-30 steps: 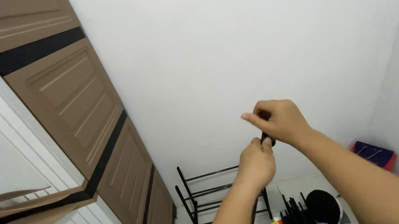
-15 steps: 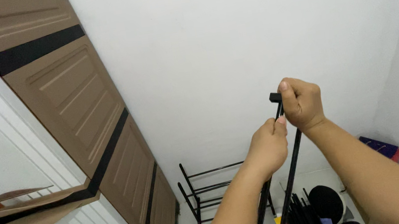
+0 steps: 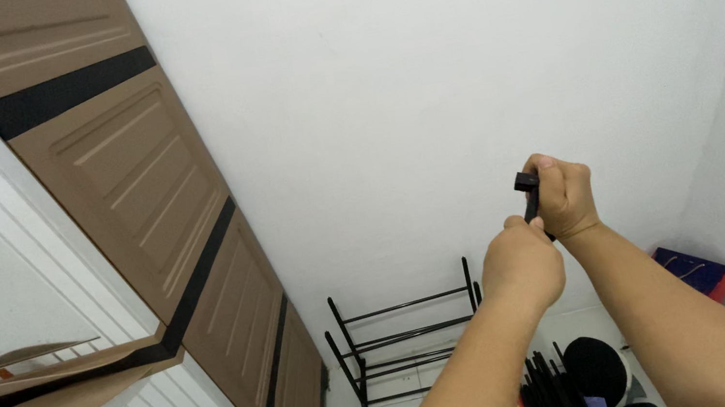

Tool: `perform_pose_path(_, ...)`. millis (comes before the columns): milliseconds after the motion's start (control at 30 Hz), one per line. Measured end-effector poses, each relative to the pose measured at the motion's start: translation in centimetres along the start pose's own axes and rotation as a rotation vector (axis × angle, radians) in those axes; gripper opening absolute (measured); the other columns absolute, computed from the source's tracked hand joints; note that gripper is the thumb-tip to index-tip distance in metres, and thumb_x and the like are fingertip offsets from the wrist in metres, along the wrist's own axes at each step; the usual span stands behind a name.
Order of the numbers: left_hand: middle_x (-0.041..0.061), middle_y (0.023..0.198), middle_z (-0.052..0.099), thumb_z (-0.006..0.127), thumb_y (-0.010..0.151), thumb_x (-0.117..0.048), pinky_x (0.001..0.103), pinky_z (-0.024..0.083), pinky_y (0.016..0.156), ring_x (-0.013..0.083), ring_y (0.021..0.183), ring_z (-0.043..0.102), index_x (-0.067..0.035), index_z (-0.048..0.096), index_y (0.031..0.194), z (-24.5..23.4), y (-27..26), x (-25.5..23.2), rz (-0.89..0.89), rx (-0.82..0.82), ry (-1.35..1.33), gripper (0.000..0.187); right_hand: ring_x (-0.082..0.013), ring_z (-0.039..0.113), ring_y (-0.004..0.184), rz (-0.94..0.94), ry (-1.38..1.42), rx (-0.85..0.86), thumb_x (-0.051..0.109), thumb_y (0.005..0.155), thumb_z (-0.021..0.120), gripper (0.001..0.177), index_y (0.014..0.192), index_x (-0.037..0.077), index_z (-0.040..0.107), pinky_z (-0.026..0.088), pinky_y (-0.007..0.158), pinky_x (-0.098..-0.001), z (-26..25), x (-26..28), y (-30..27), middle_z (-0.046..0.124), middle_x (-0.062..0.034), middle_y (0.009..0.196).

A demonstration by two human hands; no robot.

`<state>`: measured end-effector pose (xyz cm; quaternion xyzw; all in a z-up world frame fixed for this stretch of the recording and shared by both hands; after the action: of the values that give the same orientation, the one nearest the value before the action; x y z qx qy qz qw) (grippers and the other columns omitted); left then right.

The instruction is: The person assembles a black metal rack by connecting multiple rods and plastic connectors. They repeatedly insert and remove pieces to align them correctly, then place the partially assembled frame on the floor next to other components.

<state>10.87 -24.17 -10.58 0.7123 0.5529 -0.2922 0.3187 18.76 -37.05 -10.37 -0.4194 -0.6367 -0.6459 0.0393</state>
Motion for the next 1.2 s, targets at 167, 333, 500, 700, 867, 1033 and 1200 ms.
perform_pose_path(167, 0.03, 0.1, 0.068, 0.035, 0.109, -0.029, 0.051, 0.054, 0.078, 0.043, 0.091, 0.068, 0.006, 0.052, 0.112, 1.1, 0.3, 0.4, 0.058, 0.039, 0.022, 0.039, -0.0175, 0.049, 0.05, 0.016, -0.042, -0.016, 0.035, 0.105, 0.031, 0.057, 0.069, 0.001, 0.06, 0.04, 0.049, -0.0339, -0.6, -0.3, -0.8, 0.054, -0.0081, 0.054)
perform_pose_path(333, 0.029, 0.101, 0.068, 0.033, 0.109, -0.029, 0.05, 0.056, 0.078, 0.0415, 0.092, 0.069, 0.006, 0.051, 0.114, 1.0, -0.2, 0.1, 0.003, 0.08, 0.025, 0.039, -0.0169, 0.049, 0.048, 0.02, -0.044, -0.011, 0.038, 0.103, 0.03, 0.059, 0.068, 0.001, 0.06, 0.04, 0.048, -0.0331, -0.6, -0.5, -1.0, 0.053, -0.0074, 0.052)
perform_pose_path(500, 0.026, 0.104, 0.068, 0.034, 0.11, -0.029, 0.052, 0.053, 0.082, 0.0412, 0.097, 0.067, 0.003, 0.053, 0.115, 0.0, -1.5, -0.3, -0.026, 0.042, -0.01, 0.038, -0.018, 0.048, 0.049, 0.049, 0.002, 0.006, 0.039, 0.103, 0.03, 0.06, 0.068, 0.0, 0.059, 0.039, 0.048, -0.0336, -0.2, -0.8, -1.4, 0.051, -0.0081, 0.051)
perform_pose_path(700, 0.023, 0.106, 0.069, 0.034, 0.109, -0.029, 0.051, 0.053, 0.083, 0.0396, 0.1, 0.068, 0.002, 0.052, 0.115, -0.4, -2.4, -0.4, -0.075, 0.037, 0.004, 0.036, -0.0173, 0.05, 0.048, 0.048, 0.017, 0.03, 0.039, 0.103, 0.028, 0.06, 0.068, 0.001, 0.058, 0.04, 0.048, -0.0329, 0.3, -0.4, -1.8, 0.053, -0.0073, 0.052)
perform_pose_path(867, 0.023, 0.107, 0.069, 0.035, 0.109, -0.028, 0.051, 0.053, 0.084, 0.0393, 0.101, 0.068, 0.001, 0.051, 0.116, -0.5, -2.7, -0.1, -0.079, 0.046, 0.011, 0.035, -0.0167, 0.05, 0.049, 0.065, -0.002, 0.026, 0.038, 0.102, 0.028, 0.059, 0.067, 0.001, 0.059, 0.041, 0.048, -0.0326, 0.5, -0.2, -2.2, 0.053, -0.0071, 0.052)
perform_pose_path(1033, 0.026, 0.096, 0.068, 0.037, 0.109, -0.028, 0.054, 0.052, 0.081, 0.0439, 0.093, 0.067, 0.002, 0.053, 0.114, -0.9, -2.5, 0.2, 0.049, -0.017, -0.006, 0.034, -0.0165, 0.053, 0.052, 0.075, 0.045, 0.031, 0.038, 0.104, 0.034, 0.057, 0.072, 0.0, 0.063, 0.043, 0.05, -0.0318, 0.3, 0.5, -1.5, 0.056, -0.0076, 0.056)
perform_pose_path(1200, 0.027, 0.085, 0.067, 0.04, 0.107, -0.026, 0.057, 0.051, 0.073, 0.0475, 0.081, 0.066, 0.002, 0.053, 0.11, -2.2, -2.4, 0.2, 0.188, -0.137, -0.056, 0.031, -0.0195, 0.062, 0.073, 0.187, 0.309, 0.116, 0.035, 0.105, 0.048, 0.046, 0.086, -0.004, 0.063, 0.052, 0.068, -0.0309, 0.6, 0.8, -0.5, 0.063, -0.0122, 0.078)
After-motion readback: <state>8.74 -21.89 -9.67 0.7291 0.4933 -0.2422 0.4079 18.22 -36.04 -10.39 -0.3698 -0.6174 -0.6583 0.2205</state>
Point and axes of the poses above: each hand's wrist, its own y-axis towards the middle knuckle, its own z-axis out of the palm, x = y × z, the point moved 5 cm from there along y, towards the middle knuckle
